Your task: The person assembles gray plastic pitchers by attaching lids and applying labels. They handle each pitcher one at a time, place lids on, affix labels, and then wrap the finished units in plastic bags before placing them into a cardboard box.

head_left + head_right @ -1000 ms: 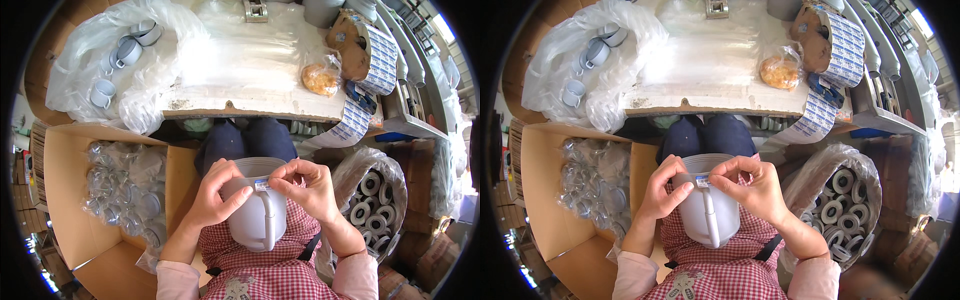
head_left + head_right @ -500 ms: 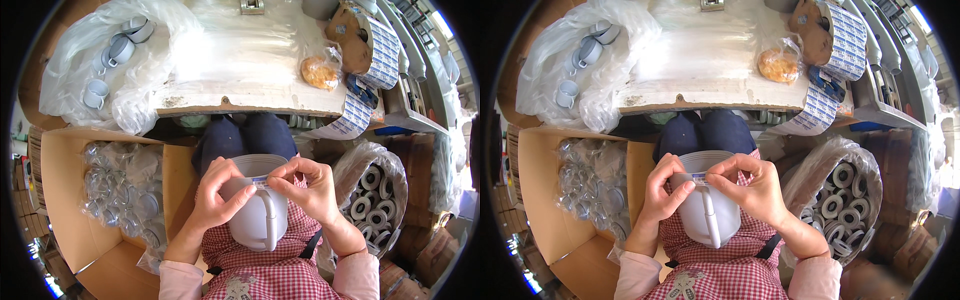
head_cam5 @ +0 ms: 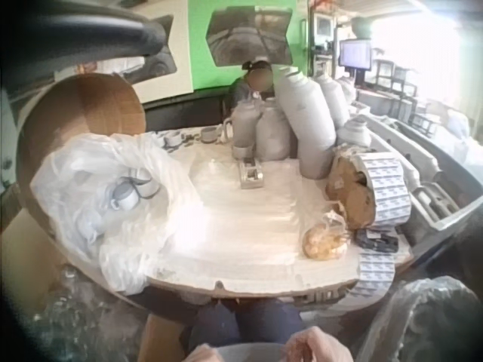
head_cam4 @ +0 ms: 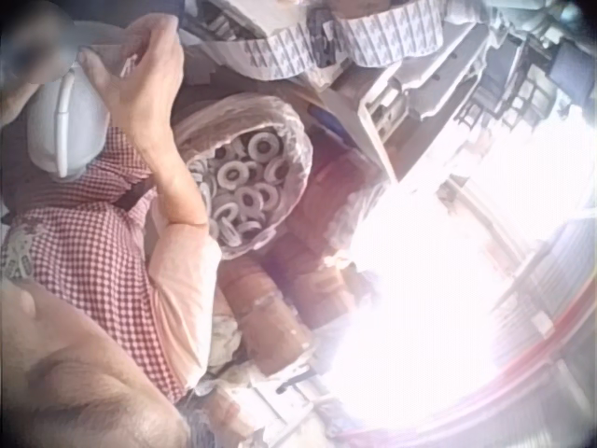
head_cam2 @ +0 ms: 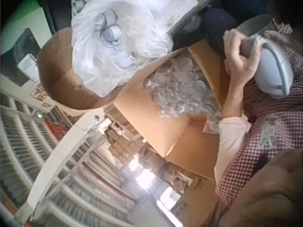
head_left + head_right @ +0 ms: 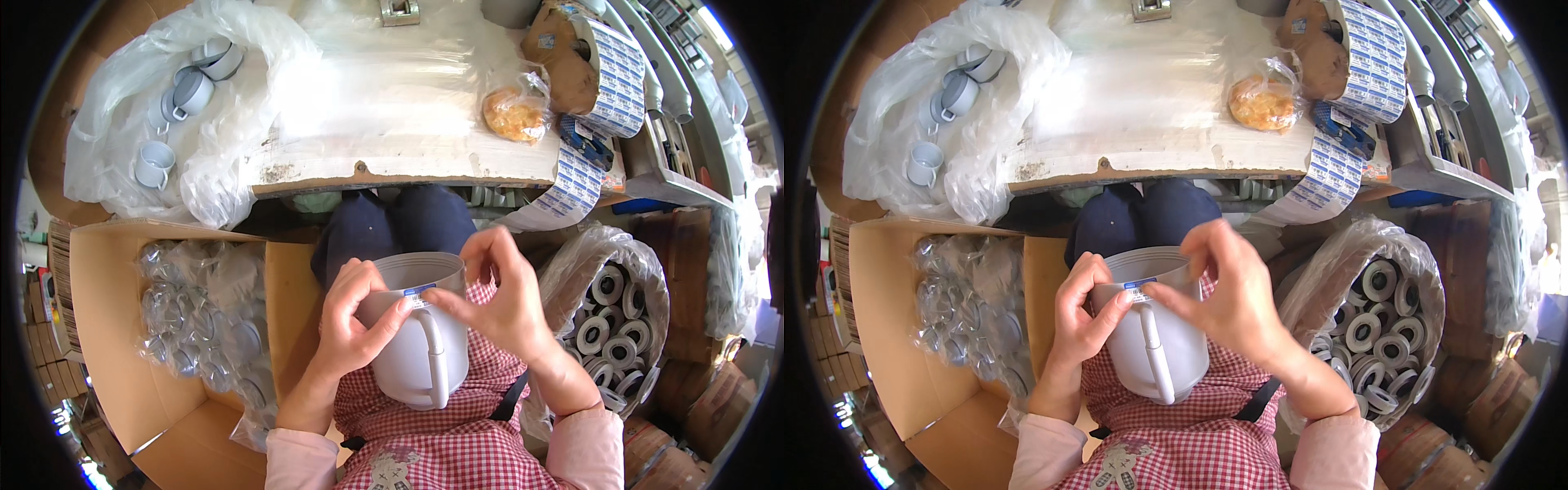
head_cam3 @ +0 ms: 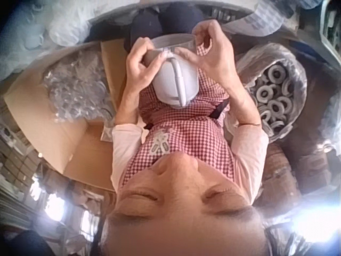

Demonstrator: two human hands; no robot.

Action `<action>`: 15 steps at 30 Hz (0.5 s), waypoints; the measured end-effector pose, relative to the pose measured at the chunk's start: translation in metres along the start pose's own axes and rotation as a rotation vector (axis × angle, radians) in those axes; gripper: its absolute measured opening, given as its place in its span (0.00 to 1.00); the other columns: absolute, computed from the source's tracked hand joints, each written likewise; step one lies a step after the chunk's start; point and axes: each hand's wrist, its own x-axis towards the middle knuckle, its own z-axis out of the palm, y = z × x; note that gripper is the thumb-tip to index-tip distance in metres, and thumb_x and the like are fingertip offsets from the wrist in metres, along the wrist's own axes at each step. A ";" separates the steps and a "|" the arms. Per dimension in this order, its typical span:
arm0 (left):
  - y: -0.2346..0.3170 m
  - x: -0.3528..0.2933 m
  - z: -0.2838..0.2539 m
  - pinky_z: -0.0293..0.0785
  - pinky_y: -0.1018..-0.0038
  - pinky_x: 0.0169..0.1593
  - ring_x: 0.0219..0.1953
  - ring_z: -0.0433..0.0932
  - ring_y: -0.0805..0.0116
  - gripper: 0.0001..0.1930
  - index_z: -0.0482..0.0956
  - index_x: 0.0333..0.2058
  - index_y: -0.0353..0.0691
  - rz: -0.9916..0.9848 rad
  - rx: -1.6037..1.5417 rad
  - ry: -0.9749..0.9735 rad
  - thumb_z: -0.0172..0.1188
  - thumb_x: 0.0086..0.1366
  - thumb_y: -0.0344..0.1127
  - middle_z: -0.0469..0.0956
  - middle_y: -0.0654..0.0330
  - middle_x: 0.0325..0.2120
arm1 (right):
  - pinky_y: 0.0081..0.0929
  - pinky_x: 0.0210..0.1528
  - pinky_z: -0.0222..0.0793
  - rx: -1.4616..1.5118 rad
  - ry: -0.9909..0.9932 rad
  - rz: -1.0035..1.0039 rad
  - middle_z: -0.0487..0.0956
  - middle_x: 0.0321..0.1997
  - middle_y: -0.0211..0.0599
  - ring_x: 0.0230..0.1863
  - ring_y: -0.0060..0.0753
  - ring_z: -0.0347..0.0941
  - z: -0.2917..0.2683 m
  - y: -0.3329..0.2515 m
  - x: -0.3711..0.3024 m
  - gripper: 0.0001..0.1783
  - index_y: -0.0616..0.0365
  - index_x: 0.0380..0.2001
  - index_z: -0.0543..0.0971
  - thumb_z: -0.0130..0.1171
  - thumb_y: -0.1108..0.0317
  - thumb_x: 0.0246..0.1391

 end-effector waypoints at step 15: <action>0.061 -0.016 0.018 0.75 0.45 0.58 0.55 0.77 0.38 0.40 0.72 0.60 0.29 0.828 0.468 0.293 0.45 0.74 0.67 0.77 0.34 0.54 | 0.25 0.43 0.75 1.040 -0.032 0.104 0.84 0.35 0.20 0.39 0.14 0.75 -0.007 0.093 -0.043 0.23 0.55 0.39 0.88 0.59 0.47 0.72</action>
